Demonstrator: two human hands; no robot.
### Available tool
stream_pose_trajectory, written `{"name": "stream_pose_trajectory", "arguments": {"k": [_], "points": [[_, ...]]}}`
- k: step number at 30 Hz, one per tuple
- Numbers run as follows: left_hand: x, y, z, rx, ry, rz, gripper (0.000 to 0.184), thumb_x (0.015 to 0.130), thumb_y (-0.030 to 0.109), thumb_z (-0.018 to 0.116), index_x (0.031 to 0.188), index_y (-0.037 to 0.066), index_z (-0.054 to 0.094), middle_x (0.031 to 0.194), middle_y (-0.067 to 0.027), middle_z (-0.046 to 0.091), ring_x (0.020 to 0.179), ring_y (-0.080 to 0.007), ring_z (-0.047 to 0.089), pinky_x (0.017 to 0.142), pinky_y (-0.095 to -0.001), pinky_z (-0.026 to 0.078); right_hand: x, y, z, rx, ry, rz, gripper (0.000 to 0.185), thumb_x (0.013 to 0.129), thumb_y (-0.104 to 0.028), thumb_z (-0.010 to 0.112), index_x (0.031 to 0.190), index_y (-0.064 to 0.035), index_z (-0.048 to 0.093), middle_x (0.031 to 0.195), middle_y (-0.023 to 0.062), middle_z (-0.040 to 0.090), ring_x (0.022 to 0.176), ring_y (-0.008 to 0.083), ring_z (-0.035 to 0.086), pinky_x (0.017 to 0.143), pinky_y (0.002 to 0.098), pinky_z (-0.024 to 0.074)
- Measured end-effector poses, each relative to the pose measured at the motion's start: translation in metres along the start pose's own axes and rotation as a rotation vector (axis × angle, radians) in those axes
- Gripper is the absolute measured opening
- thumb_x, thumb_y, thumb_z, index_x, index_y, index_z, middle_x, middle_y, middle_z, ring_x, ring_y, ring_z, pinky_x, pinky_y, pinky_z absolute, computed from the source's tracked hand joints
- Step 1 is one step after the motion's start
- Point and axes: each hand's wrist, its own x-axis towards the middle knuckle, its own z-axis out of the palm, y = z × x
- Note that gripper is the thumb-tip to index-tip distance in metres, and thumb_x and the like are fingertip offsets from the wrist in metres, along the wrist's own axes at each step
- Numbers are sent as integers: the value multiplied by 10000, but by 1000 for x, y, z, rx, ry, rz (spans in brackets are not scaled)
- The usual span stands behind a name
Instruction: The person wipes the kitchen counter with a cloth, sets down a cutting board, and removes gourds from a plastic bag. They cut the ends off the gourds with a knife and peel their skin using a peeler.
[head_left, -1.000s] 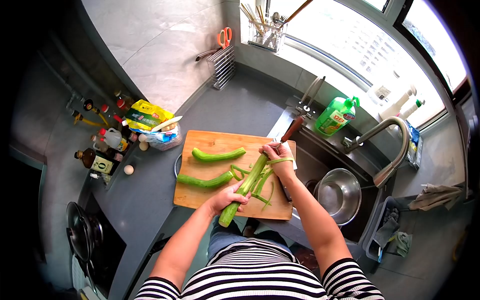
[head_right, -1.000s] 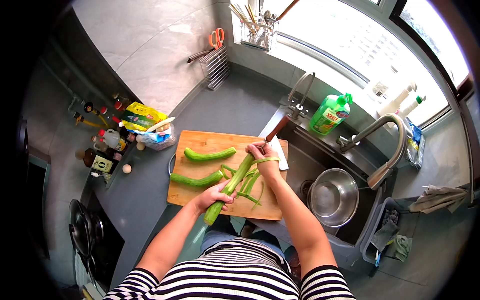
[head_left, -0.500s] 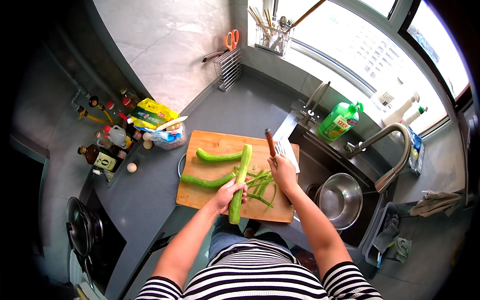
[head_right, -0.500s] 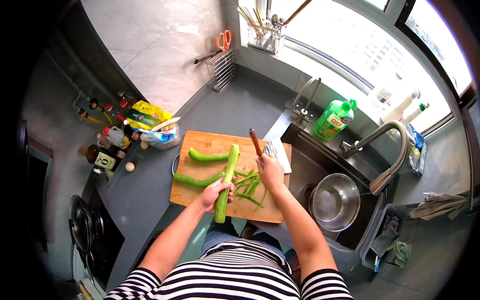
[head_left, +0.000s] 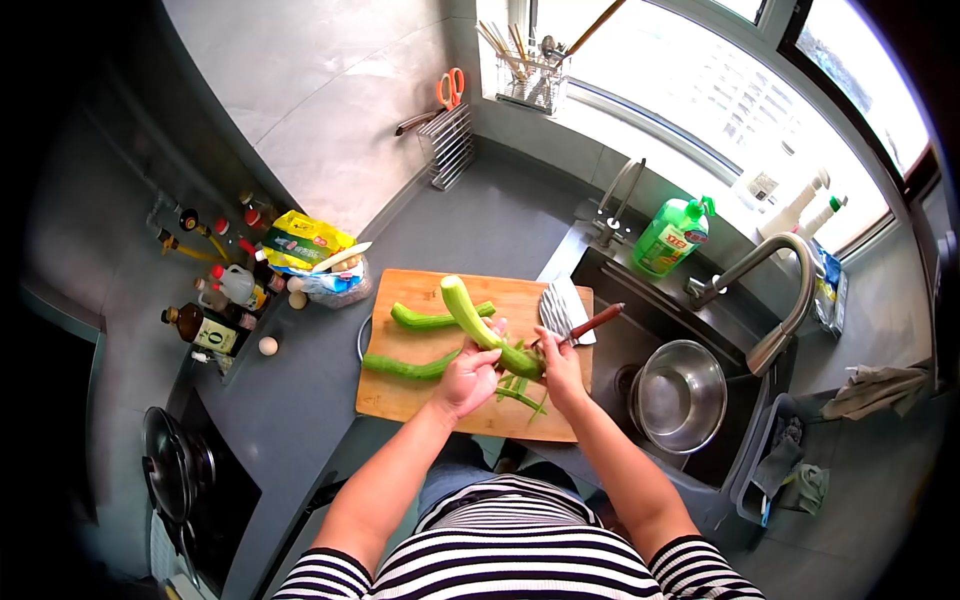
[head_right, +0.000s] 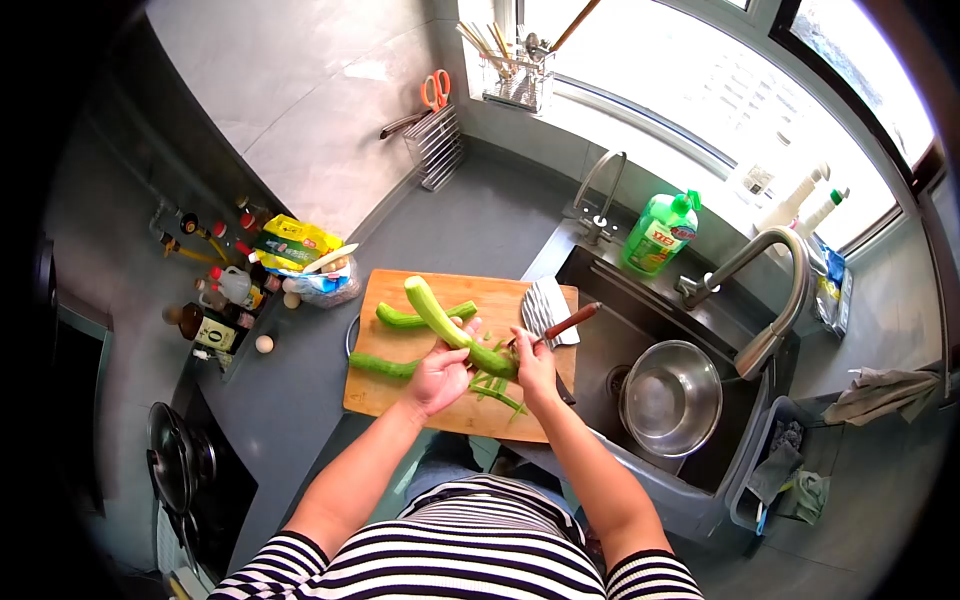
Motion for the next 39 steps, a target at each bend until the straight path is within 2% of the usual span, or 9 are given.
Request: {"name": "stream_pose_trajectory", "arguments": {"k": [6, 9, 10, 11, 13, 16, 19, 25, 39], "points": [[-20, 27, 27, -289, -310, -274, 639, 928, 343, 516, 1447, 12, 345, 1516, -102, 315, 1348, -299, 356, 1164, -458, 234, 21, -26, -4, -87, 8, -231, 307, 994, -296, 543, 1135, -39, 635, 923, 45, 652, 841, 102, 612, 777, 243, 494], [-15, 35, 23, -276, -180, -509, 617, 960, 344, 496, 1451, 11, 326, 1501, -188, 294, 1379, -357, 315, 1152, -458, 281, 22, -31, 2, -158, -87, -230, 307, 990, -293, 554, 1126, -32, 637, 964, 48, 660, 888, 109, 616, 850, 256, 481], [-11, 35, 20, -276, -81, -556, 598, 969, 224, 491, 1445, -44, 249, 1447, -258, 347, 1383, -389, 320, 1110, -423, 375, 22, -32, 5, -185, -118, -212, 306, 987, -291, 559, 1126, -30, 636, 981, 50, 663, 906, 113, 619, 874, 259, 476], [-8, 37, 19, -62, 32, -632, 517, 984, 147, 476, 1435, -9, 277, 1343, -228, 470, 1168, -306, 559, 915, -336, 548, 23, -30, 8, -115, -146, -249, 299, 984, -284, 567, 1120, -28, 639, 1001, 51, 664, 924, 111, 619, 877, 263, 478], [1, 36, -16, -85, -16, -754, 454, 957, 72, 503, 1369, -11, 329, 1160, -158, 561, 895, -207, 629, 752, -263, 575, 31, -20, 11, 22, -196, -323, 286, 977, -270, 583, 1107, -22, 644, 1040, 52, 665, 960, 107, 620, 882, 269, 480], [-1, 37, -27, 63, 51, -629, 449, 920, 14, 522, 1331, 18, 339, 1010, -85, 542, 750, -154, 572, 676, -266, 544, 18, -17, 18, -32, -106, -308, 227, 959, -219, 608, 1049, -23, 681, 1173, 89, 627, 1080, 119, 580, 923, 274, 460], [-10, 51, 0, 197, 55, -511, 431, 874, -45, 523, 1277, 36, 395, 911, -39, 506, 734, -146, 561, 648, -278, 517, -4, -2, 33, -139, -148, -345, 188, 878, -218, 695, 1010, -91, 738, 1360, 163, 509, 1301, 253, 434, 1061, 420, 341], [1, 63, -21, 252, -183, -640, 640, 837, 25, 529, 1437, 148, 344, 855, -1, 508, 719, -83, 499, 603, -220, 395, -33, 1, 74, -438, -128, -516, 189, 789, -246, 760, 970, -194, 774, 1563, 194, 214, 1439, 365, 147, 1135, 486, 163], [7, 76, -24, 323, -232, -674, 633, 813, -45, 544, 1392, 130, 359, 967, -13, 475, 721, -66, 455, 557, -202, 360, -33, -15, 89, -606, 24, -631, 173, 790, -182, 768, 962, -198, 774, 1556, 168, 256, 1423, 322, 210, 1110, 450, 228]]}}
